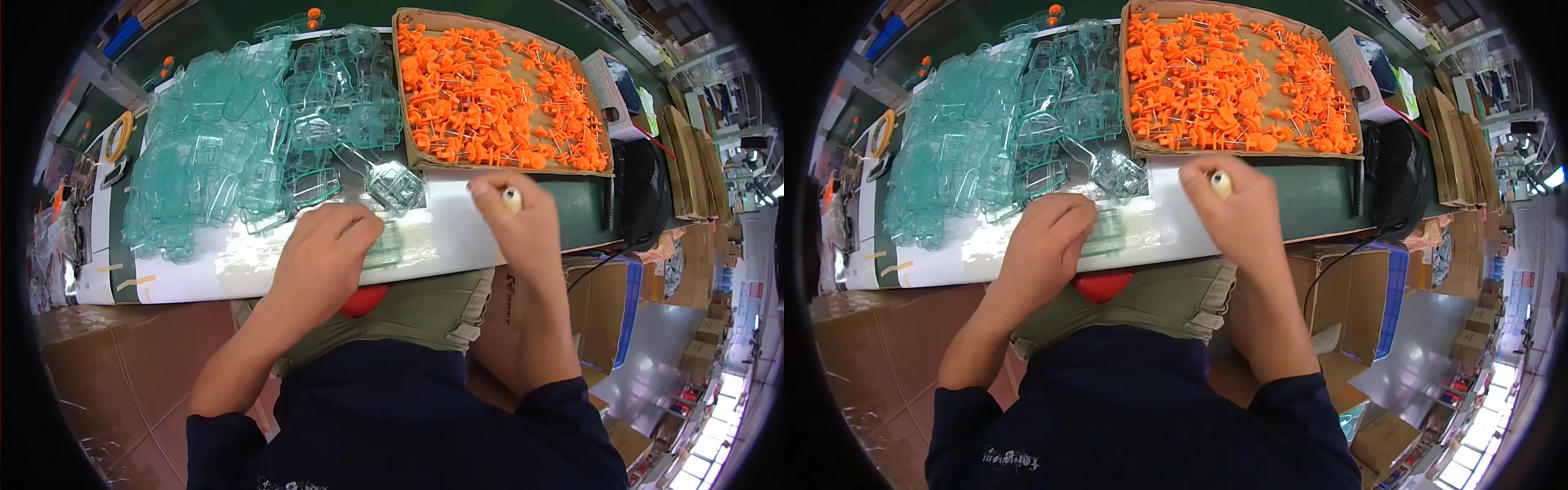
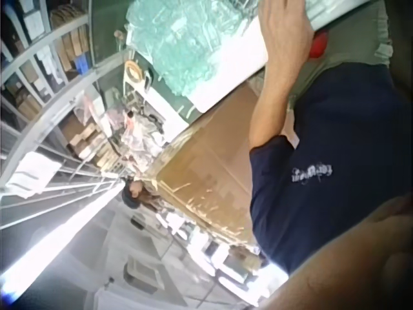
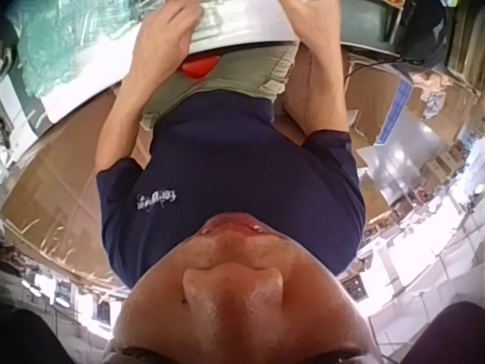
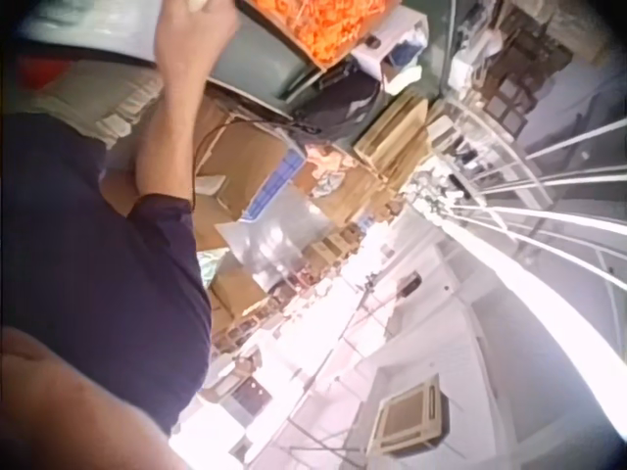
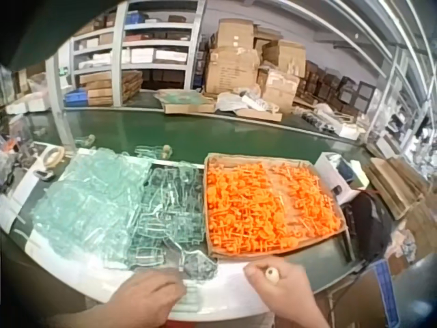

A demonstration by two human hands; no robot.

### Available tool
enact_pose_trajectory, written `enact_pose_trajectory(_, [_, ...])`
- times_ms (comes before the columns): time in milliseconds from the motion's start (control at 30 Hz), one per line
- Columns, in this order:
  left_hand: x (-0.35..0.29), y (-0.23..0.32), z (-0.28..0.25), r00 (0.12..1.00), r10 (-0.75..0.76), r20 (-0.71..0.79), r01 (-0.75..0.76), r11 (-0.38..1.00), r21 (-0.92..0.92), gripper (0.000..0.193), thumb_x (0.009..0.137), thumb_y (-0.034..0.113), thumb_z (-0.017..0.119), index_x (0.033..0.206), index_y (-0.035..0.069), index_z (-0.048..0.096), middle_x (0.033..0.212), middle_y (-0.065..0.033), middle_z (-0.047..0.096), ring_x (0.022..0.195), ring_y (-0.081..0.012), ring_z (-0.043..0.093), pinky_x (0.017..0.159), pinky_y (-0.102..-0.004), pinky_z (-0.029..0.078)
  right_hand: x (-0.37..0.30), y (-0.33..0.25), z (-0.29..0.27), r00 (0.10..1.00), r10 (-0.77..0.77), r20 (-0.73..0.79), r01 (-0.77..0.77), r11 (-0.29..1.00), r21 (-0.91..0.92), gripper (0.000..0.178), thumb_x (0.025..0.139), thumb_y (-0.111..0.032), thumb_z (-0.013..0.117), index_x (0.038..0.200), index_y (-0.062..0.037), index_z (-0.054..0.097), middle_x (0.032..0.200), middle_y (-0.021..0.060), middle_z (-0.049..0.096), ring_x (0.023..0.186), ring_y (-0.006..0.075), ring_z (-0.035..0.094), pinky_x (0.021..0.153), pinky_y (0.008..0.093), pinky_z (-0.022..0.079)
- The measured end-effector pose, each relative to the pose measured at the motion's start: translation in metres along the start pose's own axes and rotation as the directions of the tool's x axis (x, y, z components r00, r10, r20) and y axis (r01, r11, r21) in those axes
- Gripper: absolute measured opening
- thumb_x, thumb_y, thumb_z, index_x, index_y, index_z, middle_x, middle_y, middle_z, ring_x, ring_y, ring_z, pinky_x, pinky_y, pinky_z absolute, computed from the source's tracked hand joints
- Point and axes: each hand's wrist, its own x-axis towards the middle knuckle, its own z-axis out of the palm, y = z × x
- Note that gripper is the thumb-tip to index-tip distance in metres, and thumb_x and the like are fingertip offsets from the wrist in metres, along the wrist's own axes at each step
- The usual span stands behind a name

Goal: The person assembles small plastic electronic components by inserting orange plastic pins into green plastic housings using a manual assembly tool.

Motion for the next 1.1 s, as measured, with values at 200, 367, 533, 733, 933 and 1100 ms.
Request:
enact_pose_trajectory(200, [-0.019,0.027,0.003,0.987,-0.131,0.092,0.113,0.977,0.182,0.035,0.078,0.01,0.075,0.112,0.009,0.068,0.128,-0.0061,0.065,0.115,-0.0271,0.056,0.103,-0.0422,0.034,0.041,-0.011,-0.017,0.98,-0.18,-0.083,0.129,0.895,-0.427,0.017,0.088,-0.016,0.069,0.093,-0.0011,0.075,0.078,0.0058,0.069,0.067,0.0179,0.059,0.064,0.0297,0.049])
enact_pose_trajectory(367, [-0.021,0.04,-0.016,0.998,-0.06,-0.014,0.061,0.997,0.043,0.036,0.078,0.012,0.076,0.114,0.012,0.069,0.135,-0.0056,0.063,0.12,-0.0271,0.053,0.105,-0.0451,0.029,0.056,-0.018,-0.013,0.936,-0.347,0.059,0.285,0.649,-0.705,0.02,0.087,-0.022,0.069,0.095,-0.0047,0.076,0.082,0.0097,0.072,0.07,0.0258,0.063,0.067,0.0359,0.051])
enact_pose_trajectory(533, [-0.024,0.029,-0.013,0.98,-0.124,0.154,0.107,0.988,0.114,0.036,0.079,0.013,0.076,0.115,0.014,0.07,0.14,-0.0071,0.061,0.121,-0.0274,0.052,0.106,-0.0443,0.028,0.067,-0.045,-0.013,0.996,-0.082,0.031,0.077,0.652,-0.754,0.021,0.088,-0.024,0.066,0.096,-0.0077,0.078,0.089,0.0119,0.073,0.075,0.0311,0.065,0.068,0.0405,0.052])
enact_pose_trajectory(733, [-0.02,0.03,0.001,0.991,-0.022,0.13,-0.001,0.984,0.175,0.034,0.081,0.018,0.076,0.115,0.015,0.071,0.136,-0.0055,0.062,0.114,-0.025,0.057,0.102,-0.0444,0.036,0.096,-0.041,0.014,0.947,-0.31,0.084,0.241,0.51,-0.826,0.023,0.09,-0.026,0.064,0.101,-0.01,0.077,0.098,0.0124,0.071,0.078,0.0337,0.067,0.067,0.0433,0.053])
enact_pose_trajectory(933, [-0.013,0.024,-0.004,0.993,-0.12,0.013,0.121,0.985,-0.123,0.031,0.085,0.019,0.074,0.115,0.013,0.07,0.131,-0.0026,0.065,0.104,-0.0226,0.062,0.091,-0.0382,0.047,0.108,-0.044,0.025,0.944,-0.253,0.21,0.282,0.292,-0.914,0.024,0.09,-0.028,0.064,0.102,-0.0109,0.076,0.102,0.0111,0.07,0.081,0.0335,0.068,0.067,0.0438,0.054])
enact_pose_trajectory(1100, [-0.013,0.006,-0.005,0.956,-0.285,0.074,0.293,0.944,-0.153,0.027,0.087,0.019,0.072,0.112,0.011,0.069,0.124,-0.0018,0.068,0.102,-0.0203,0.063,0.084,-0.0359,0.049,0.109,-0.049,0.019,0.961,-0.227,0.159,0.242,0.409,-0.88,0.023,0.09,-0.028,0.065,0.102,-0.0102,0.074,0.105,0.0107,0.069,0.083,0.0329,0.068,0.069,0.0444,0.055])
